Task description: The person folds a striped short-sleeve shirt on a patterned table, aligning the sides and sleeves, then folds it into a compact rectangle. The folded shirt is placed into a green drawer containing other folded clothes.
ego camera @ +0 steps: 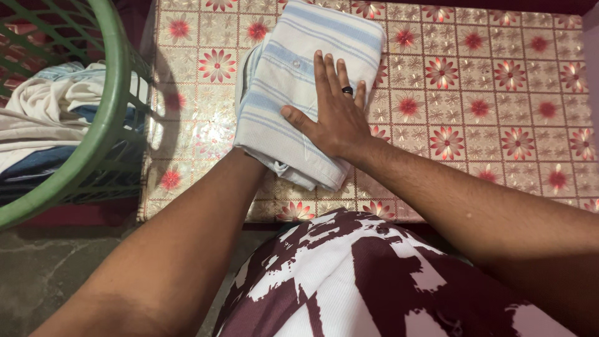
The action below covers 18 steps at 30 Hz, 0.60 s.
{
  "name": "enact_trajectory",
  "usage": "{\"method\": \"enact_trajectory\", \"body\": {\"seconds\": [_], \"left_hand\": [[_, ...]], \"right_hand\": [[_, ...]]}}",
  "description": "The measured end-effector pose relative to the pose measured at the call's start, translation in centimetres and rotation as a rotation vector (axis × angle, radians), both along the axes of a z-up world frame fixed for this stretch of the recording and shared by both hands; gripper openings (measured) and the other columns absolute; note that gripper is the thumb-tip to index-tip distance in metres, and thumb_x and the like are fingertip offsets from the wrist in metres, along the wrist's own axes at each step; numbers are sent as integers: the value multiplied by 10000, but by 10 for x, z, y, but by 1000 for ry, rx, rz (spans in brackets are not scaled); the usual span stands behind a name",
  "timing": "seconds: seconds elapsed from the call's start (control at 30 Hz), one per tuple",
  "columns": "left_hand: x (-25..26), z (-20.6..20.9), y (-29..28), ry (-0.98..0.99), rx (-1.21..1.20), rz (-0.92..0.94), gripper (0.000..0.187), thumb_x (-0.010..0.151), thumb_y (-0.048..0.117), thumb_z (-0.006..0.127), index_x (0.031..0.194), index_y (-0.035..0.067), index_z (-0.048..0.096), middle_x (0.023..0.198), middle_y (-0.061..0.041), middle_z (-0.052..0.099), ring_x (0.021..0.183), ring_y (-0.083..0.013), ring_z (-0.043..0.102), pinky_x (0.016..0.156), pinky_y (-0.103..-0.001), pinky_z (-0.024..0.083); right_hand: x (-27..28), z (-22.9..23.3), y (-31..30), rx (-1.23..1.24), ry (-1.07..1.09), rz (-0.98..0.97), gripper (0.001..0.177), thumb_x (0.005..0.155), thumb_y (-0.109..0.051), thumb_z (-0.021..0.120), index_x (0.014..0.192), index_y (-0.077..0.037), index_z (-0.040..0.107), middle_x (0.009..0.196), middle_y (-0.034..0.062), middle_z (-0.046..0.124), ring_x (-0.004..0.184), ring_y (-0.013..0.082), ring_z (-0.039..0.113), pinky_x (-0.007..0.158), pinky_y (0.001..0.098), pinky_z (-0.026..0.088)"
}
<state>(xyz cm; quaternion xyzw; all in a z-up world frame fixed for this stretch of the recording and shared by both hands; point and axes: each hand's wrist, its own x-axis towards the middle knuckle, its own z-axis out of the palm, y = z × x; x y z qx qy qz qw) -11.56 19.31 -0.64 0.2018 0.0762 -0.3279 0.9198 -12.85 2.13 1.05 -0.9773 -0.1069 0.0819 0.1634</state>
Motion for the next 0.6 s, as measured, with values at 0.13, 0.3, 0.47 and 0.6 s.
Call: {"method": "enact_trajectory", "body": {"seconds": [0.13, 0.3, 0.47, 0.6], "left_hand": [[-5, -3, 9, 21, 2, 34, 791, 925, 624, 335, 1488, 73, 408, 1431, -226, 520, 1305, -397, 536, 1067, -551, 477], [-8, -5, 10, 42, -1, 58, 814, 911, 646, 344, 1489, 76, 403, 1444, -225, 510, 1320, -403, 520, 1072, -557, 467], [-9, -5, 11, 58, -3, 83, 837, 896, 668, 353, 1490, 79, 398, 1457, -223, 499, 1334, -408, 504, 1077, -564, 458], [-9, -5, 9, 77, 2, 102, 856, 885, 686, 361, 1492, 82, 394, 1468, -222, 490, 1346, -412, 492, 1080, -569, 450]], "right_hand": [[-7, -9, -12, 350, -153, -65, 1038, 1051, -756, 388, 1678, 2, 59, 1752, 314, 105, 1636, 426, 163, 1350, 678, 217], [-9, -16, -21, 98, -186, 35, 1033, 981, -750, 446, 1651, -66, 58, 1672, 369, -67, 1557, 536, -35, 1203, 741, 135], [-2, -11, -11, -131, -35, 44, 1021, 938, -841, 328, 1687, -219, 21, 1647, 374, -139, 1540, 542, -125, 1179, 785, 7], [6, -4, -8, -153, 100, 48, 1041, 874, -879, 292, 1671, -279, -9, 1645, 353, -145, 1534, 524, -143, 1154, 794, 8]]}}
